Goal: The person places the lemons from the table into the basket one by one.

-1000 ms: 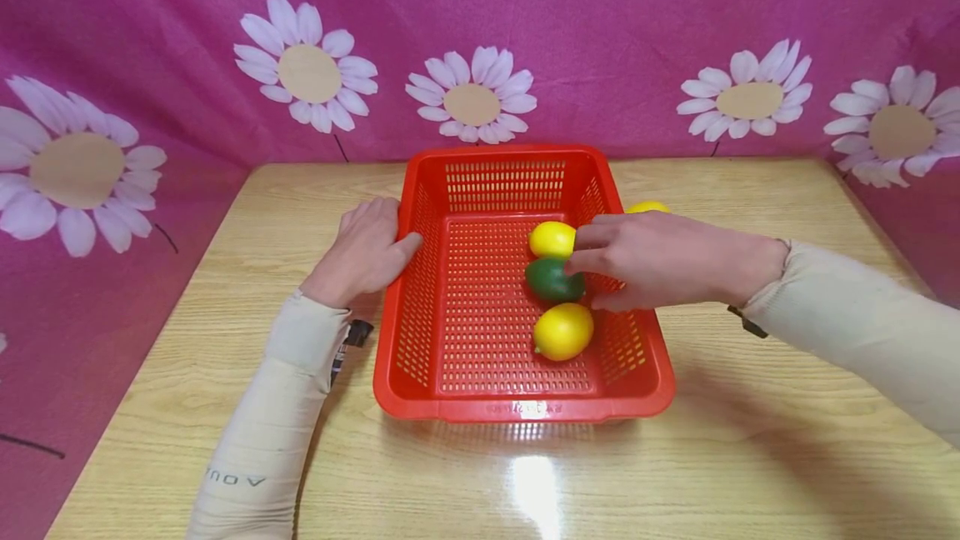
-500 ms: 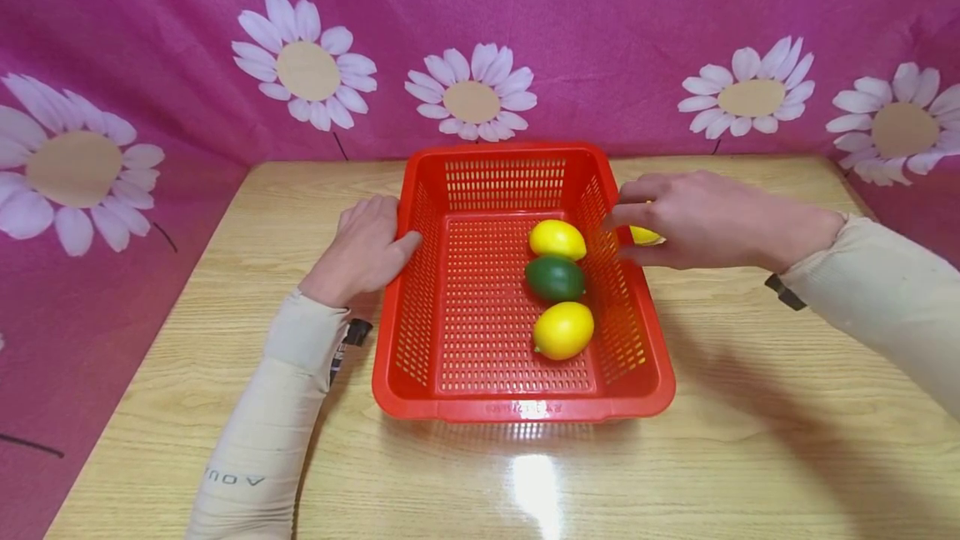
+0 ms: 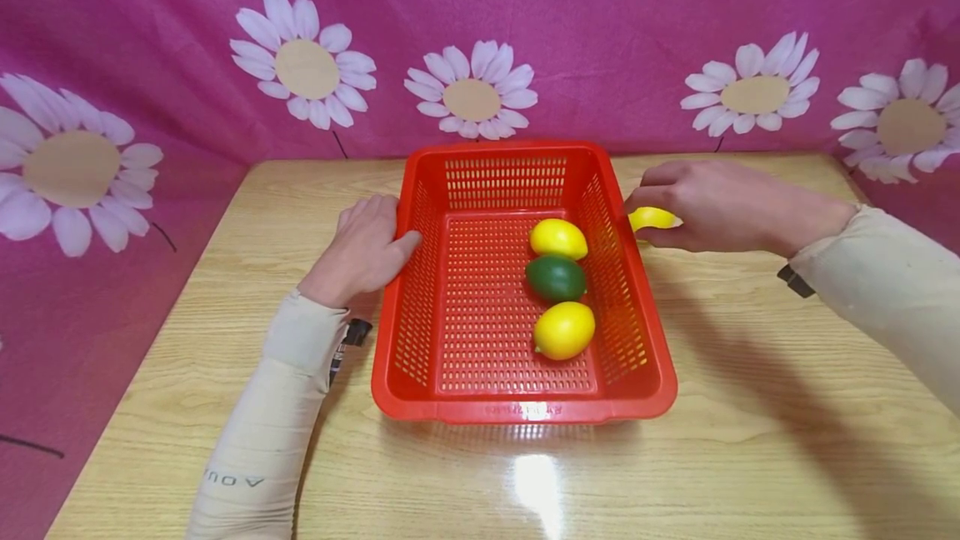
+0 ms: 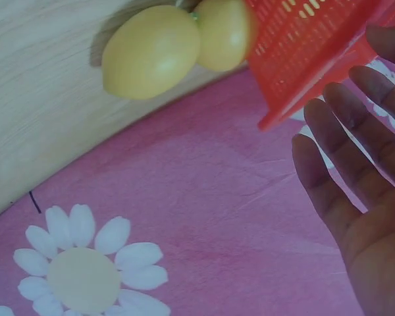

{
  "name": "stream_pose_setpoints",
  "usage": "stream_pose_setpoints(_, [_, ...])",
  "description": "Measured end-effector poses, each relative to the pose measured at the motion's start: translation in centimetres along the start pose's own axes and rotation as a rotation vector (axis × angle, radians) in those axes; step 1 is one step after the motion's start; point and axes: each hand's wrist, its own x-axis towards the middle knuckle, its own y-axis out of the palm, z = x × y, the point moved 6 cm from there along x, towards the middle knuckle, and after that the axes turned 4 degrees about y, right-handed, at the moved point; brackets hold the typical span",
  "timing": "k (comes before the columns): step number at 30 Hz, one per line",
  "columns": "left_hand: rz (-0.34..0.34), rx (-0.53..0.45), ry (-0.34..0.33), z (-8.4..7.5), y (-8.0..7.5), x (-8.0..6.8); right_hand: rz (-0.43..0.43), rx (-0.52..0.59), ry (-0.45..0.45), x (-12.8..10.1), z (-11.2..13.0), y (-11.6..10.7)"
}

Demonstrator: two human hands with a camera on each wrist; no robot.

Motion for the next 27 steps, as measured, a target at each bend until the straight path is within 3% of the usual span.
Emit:
stream_pose_setpoints(19, [-0.008, 0.0, -0.001, 0.0, 0.1, -0.1, 0.073, 0.029, 0.102, 0.0, -2.9, 3.2])
stream_pose_setpoints(27, [0.018, 0.061, -0.005, -0.3, -0.1, -0.3, 0.079, 0.038, 0.131, 0.0, -4.1, 4.4])
